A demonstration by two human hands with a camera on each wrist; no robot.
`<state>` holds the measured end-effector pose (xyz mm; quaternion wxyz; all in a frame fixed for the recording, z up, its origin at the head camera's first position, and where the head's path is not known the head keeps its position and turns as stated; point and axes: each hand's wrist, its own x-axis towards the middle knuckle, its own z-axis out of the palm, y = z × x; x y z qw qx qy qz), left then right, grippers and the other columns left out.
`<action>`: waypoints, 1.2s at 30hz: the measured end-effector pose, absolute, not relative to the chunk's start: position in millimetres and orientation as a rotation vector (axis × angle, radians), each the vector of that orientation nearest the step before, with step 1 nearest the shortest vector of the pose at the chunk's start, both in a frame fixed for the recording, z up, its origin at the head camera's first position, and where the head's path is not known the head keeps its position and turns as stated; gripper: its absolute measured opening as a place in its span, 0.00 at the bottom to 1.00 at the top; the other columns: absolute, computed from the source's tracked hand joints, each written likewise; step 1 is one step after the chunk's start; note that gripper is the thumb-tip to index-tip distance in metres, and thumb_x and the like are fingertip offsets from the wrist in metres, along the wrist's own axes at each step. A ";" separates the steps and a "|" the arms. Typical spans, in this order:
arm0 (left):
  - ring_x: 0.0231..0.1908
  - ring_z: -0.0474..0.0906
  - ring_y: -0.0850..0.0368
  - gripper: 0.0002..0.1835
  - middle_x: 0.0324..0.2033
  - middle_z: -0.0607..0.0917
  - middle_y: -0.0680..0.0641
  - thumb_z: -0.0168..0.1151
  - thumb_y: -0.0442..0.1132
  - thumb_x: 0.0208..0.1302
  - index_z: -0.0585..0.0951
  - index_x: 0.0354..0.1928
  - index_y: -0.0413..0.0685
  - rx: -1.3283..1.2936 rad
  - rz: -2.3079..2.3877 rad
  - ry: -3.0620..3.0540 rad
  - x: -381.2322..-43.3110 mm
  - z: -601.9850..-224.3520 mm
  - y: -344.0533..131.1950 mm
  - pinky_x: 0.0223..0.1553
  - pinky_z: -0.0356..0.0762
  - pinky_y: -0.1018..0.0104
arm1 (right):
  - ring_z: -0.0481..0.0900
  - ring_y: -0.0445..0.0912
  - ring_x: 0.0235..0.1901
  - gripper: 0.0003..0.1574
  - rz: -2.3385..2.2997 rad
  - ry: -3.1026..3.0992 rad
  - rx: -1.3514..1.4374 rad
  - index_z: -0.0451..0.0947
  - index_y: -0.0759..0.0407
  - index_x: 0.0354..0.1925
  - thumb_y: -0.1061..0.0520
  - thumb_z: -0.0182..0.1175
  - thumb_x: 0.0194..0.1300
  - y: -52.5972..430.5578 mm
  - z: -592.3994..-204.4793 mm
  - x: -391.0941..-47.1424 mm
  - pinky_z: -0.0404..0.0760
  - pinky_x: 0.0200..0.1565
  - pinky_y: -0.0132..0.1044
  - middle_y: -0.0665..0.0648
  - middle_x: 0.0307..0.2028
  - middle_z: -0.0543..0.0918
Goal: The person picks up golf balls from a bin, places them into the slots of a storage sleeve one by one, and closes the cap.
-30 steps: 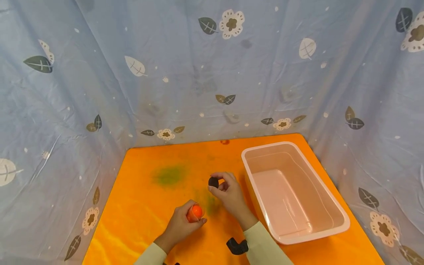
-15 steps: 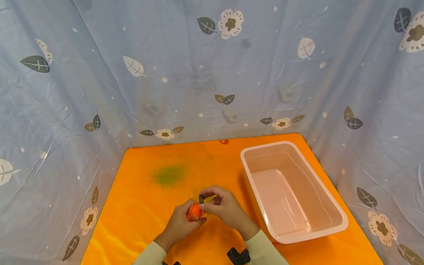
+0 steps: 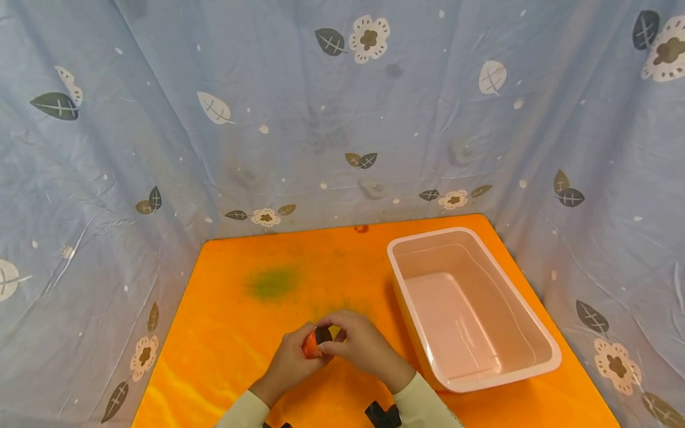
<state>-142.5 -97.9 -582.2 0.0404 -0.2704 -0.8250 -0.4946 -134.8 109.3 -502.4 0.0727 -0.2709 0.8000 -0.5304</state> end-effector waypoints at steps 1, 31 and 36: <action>0.24 0.76 0.65 0.17 0.32 0.80 0.60 0.71 0.50 0.55 0.75 0.44 0.64 -0.831 -1.513 -2.528 -142.5 -582.1 -97.5 0.24 0.77 0.70 | 0.79 0.42 0.30 0.21 -1.559 2.440 -0.841 0.78 0.48 0.53 0.49 0.67 0.61 108.8 -502.1 -134.2 0.80 0.32 0.35 0.46 0.47 0.79; 0.22 0.75 0.65 0.15 0.30 0.79 0.59 0.70 0.45 0.56 0.74 0.42 0.63 -0.855 -1.496 -2.591 -142.0 -574.8 -93.3 0.21 0.76 0.69 | 0.72 0.34 0.30 0.14 -1.321 2.664 -1.072 0.81 0.49 0.46 0.54 0.67 0.60 106.6 -499.3 -130.9 0.76 0.33 0.27 0.43 0.43 0.75; 0.23 0.76 0.64 0.15 0.31 0.79 0.59 0.70 0.42 0.56 0.74 0.41 0.63 -0.828 -1.527 -2.614 -141.0 -576.3 -95.1 0.22 0.77 0.68 | 0.74 0.35 0.34 0.12 -1.279 2.656 -1.208 0.81 0.50 0.45 0.55 0.67 0.60 105.3 -498.1 -135.4 0.76 0.35 0.27 0.45 0.41 0.76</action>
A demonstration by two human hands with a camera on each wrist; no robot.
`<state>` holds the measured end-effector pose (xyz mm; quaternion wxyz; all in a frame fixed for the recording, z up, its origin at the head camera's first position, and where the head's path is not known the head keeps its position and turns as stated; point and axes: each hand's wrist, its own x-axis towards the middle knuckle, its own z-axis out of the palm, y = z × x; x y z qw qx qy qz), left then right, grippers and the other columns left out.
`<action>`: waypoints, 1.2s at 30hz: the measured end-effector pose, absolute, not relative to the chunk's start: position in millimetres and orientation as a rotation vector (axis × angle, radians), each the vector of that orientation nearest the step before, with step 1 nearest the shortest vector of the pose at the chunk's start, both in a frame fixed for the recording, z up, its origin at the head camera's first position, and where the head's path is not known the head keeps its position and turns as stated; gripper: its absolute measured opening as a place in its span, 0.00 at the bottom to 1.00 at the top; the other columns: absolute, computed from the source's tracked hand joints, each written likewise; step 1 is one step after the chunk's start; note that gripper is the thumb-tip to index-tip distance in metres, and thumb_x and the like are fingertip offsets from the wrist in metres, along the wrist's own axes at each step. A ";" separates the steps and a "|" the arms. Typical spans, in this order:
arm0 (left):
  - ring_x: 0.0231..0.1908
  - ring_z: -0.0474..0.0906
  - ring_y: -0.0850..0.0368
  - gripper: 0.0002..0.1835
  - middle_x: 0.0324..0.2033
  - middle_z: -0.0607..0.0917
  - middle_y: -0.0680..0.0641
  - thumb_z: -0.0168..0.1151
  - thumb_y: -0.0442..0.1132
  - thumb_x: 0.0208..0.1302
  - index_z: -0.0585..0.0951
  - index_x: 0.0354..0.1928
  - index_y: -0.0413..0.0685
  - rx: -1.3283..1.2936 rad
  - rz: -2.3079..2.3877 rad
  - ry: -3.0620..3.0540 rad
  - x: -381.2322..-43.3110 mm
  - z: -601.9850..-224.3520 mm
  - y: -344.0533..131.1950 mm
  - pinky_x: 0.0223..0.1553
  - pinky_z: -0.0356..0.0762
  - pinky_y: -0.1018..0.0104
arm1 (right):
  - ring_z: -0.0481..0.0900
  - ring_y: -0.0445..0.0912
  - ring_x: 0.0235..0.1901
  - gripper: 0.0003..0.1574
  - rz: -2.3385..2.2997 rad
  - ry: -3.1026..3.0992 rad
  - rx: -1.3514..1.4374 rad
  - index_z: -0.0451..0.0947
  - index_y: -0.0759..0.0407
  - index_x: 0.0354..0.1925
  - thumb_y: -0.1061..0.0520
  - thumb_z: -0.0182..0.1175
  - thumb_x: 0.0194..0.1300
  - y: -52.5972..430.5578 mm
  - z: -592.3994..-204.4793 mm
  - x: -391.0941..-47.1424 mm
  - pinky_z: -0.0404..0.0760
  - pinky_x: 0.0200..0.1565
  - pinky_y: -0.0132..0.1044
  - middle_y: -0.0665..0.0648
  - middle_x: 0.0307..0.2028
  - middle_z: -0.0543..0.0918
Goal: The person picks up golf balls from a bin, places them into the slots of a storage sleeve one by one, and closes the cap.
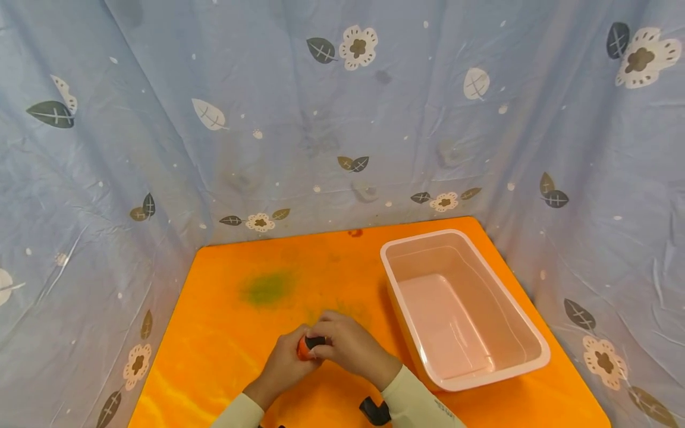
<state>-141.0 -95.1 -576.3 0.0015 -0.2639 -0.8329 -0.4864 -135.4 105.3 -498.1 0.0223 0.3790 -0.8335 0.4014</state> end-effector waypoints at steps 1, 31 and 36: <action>0.23 0.76 0.64 0.15 0.31 0.80 0.59 0.70 0.42 0.56 0.74 0.41 0.63 -0.827 -1.529 -2.620 -140.9 -576.8 -95.7 0.22 0.77 0.68 | 0.74 0.35 0.34 0.12 1.238 -2.577 1.189 0.81 0.50 0.44 0.55 0.67 0.60 104.9 -498.3 -136.4 0.76 0.35 0.26 0.45 0.41 0.76; 0.35 0.79 0.63 0.19 0.36 0.80 0.56 0.74 0.39 0.54 0.77 0.46 0.55 -0.826 -1.624 -2.315 -158.8 -531.0 -76.0 0.35 0.79 0.64 | 0.74 0.38 0.29 0.21 1.369 -2.372 0.719 0.76 0.46 0.55 0.51 0.64 0.64 128.6 -503.9 -145.8 0.78 0.31 0.34 0.47 0.48 0.76; 0.38 0.72 0.63 0.19 0.34 0.76 0.61 0.75 0.49 0.50 0.76 0.42 0.67 -0.732 -1.522 -2.368 -167.0 -546.0 -75.3 0.38 0.74 0.61 | 0.73 0.40 0.25 0.15 1.385 -2.336 0.556 0.78 0.47 0.51 0.55 0.63 0.65 140.5 -524.9 -142.3 0.77 0.27 0.33 0.52 0.43 0.78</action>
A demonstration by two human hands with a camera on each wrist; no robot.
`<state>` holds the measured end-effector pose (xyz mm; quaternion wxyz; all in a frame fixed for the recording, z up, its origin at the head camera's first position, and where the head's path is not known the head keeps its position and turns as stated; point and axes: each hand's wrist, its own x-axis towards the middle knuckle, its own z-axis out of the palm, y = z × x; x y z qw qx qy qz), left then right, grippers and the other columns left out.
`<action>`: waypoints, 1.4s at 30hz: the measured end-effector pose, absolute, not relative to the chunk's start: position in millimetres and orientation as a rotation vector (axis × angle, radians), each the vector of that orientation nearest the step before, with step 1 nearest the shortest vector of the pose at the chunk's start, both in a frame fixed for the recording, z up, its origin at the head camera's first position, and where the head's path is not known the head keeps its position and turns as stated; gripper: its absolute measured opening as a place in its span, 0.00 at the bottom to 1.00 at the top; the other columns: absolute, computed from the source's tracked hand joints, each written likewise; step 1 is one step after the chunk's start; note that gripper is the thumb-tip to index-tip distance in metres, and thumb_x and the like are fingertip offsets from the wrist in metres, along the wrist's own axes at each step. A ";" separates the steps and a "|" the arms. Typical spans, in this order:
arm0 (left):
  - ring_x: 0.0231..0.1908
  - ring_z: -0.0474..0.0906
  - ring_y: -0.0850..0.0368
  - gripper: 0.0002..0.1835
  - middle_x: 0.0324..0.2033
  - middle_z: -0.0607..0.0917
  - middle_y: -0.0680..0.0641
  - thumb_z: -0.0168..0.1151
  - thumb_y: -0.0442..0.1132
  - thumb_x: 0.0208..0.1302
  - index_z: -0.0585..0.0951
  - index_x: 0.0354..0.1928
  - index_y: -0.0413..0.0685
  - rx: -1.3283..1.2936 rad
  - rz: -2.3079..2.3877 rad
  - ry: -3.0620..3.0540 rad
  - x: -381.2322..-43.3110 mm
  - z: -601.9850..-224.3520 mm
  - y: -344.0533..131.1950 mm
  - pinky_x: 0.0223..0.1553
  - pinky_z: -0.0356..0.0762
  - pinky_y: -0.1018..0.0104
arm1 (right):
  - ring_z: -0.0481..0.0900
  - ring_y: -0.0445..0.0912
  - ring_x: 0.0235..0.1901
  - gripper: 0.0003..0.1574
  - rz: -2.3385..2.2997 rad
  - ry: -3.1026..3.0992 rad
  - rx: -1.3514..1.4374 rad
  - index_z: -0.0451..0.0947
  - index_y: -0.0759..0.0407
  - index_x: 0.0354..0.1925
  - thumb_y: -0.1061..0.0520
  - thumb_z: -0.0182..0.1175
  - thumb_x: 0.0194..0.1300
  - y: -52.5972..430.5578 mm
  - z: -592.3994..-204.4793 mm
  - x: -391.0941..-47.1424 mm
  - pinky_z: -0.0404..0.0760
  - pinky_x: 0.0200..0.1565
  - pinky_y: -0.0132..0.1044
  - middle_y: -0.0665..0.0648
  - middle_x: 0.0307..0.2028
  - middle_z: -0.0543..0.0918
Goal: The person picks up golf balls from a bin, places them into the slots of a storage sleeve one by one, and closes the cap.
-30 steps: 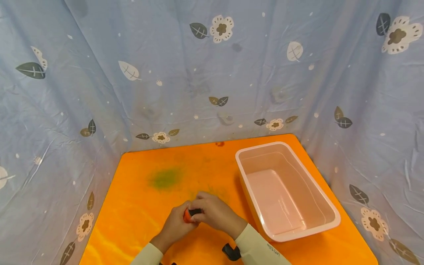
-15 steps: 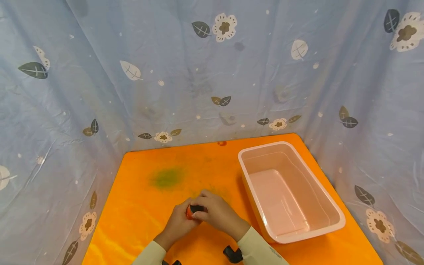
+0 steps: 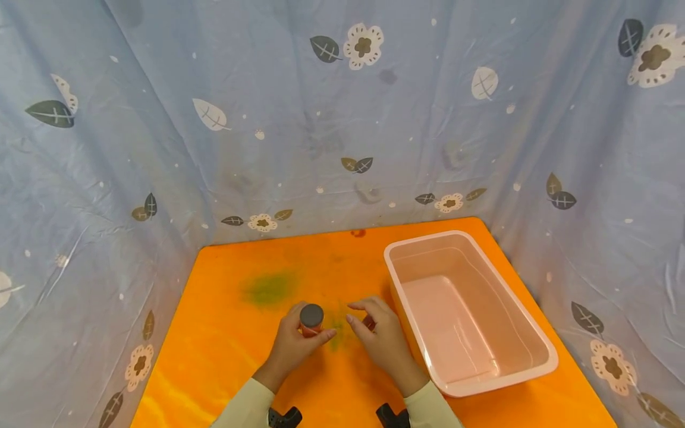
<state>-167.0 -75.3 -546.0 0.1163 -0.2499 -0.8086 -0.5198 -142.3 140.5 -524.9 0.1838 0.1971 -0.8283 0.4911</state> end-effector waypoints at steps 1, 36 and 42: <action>0.39 0.71 0.64 0.20 0.35 0.75 0.62 0.75 0.51 0.49 0.76 0.42 0.69 -0.715 -1.510 -2.388 -168.0 -550.4 -75.6 0.39 0.74 0.61 | 0.72 0.40 0.24 0.14 1.393 -2.337 0.538 0.78 0.47 0.50 0.56 0.63 0.65 141.2 -529.1 -140.9 0.76 0.26 0.32 0.52 0.42 0.78; 0.44 0.73 0.42 0.13 0.45 0.76 0.40 0.53 0.38 0.72 0.71 0.56 0.50 -0.671 -2.159 -2.423 -156.2 -616.9 -86.9 0.46 0.74 0.59 | 0.75 0.58 0.50 0.20 2.228 -2.417 0.238 0.78 0.54 0.52 0.45 0.56 0.70 104.0 -560.8 -135.2 0.76 0.47 0.52 0.54 0.48 0.80; 0.52 0.73 0.47 0.21 0.50 0.76 0.43 0.31 0.43 0.79 0.74 0.55 0.42 -0.568 -2.403 -2.328 -154.8 -598.2 -90.7 0.57 0.66 0.52 | 0.76 0.62 0.48 0.22 2.318 -2.422 0.189 0.77 0.59 0.54 0.47 0.59 0.68 100.2 -564.2 -140.0 0.76 0.46 0.55 0.57 0.48 0.80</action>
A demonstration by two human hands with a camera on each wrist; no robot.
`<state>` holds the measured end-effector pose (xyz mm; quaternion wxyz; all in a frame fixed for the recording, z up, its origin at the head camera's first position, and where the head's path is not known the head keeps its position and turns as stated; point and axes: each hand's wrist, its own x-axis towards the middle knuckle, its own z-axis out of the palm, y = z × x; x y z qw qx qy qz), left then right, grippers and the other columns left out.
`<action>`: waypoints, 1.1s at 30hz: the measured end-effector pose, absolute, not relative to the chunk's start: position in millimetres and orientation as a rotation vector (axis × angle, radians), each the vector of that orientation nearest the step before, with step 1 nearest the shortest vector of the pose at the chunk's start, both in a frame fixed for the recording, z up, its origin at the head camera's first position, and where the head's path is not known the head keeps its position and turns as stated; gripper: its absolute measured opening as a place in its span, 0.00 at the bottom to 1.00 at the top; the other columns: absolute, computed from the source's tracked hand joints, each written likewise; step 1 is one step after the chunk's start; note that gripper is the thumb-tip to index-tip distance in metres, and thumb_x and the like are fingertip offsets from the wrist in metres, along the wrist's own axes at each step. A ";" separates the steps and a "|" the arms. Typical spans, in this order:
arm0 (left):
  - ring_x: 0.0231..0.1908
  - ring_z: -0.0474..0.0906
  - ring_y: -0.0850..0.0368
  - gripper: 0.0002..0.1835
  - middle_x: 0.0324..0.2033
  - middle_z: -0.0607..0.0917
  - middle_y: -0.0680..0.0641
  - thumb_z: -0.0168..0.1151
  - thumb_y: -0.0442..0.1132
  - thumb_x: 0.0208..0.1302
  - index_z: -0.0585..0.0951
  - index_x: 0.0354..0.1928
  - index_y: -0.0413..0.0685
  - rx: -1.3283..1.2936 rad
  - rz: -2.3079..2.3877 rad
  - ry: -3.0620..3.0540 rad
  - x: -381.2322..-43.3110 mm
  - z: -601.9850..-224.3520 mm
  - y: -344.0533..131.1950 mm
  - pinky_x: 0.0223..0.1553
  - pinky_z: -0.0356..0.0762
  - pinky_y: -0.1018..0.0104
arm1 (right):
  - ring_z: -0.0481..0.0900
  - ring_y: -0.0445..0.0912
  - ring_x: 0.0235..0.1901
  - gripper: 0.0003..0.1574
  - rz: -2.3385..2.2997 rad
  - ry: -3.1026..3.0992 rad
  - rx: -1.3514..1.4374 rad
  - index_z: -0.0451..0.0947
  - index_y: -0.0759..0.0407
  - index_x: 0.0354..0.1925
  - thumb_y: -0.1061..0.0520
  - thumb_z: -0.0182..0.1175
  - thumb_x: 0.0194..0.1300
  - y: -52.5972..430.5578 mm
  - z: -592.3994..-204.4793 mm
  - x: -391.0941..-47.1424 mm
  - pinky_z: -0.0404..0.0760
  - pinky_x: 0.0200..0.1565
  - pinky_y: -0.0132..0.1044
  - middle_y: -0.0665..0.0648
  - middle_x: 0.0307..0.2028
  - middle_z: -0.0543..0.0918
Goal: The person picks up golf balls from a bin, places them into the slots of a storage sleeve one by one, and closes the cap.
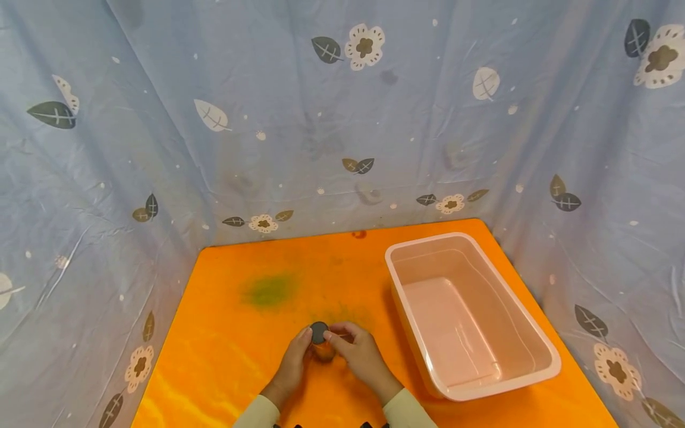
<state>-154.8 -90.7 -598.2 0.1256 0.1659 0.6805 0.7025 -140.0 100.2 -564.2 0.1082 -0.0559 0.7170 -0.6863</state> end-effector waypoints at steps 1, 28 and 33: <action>0.52 0.73 0.48 0.21 0.50 0.76 0.43 0.32 0.44 0.79 0.74 0.55 0.41 0.463 2.050 1.956 -154.2 -594.0 -90.2 0.58 0.65 0.50 | 0.76 0.61 0.48 0.23 -2.006 2.120 -0.160 0.77 0.58 0.54 0.46 0.59 0.68 100.1 -566.0 -140.4 0.77 0.45 0.54 0.57 0.47 0.80; 0.56 0.71 0.52 0.22 0.53 0.78 0.49 0.39 0.49 0.77 0.75 0.59 0.44 0.371 1.920 2.077 -156.8 -575.2 -93.1 0.58 0.65 0.58 | 0.77 0.53 0.40 0.19 -2.016 2.140 -0.063 0.82 0.53 0.48 0.43 0.61 0.65 96.4 -561.9 -148.1 0.77 0.41 0.47 0.54 0.41 0.82; 0.60 0.68 0.50 0.21 0.56 0.76 0.50 0.42 0.53 0.76 0.72 0.61 0.52 0.353 1.894 2.213 -160.7 -596.9 -103.4 0.57 0.67 0.47 | 0.77 0.49 0.46 0.23 -1.858 2.494 -0.042 0.79 0.42 0.51 0.35 0.60 0.62 107.2 -568.7 -147.4 0.78 0.43 0.47 0.46 0.47 0.80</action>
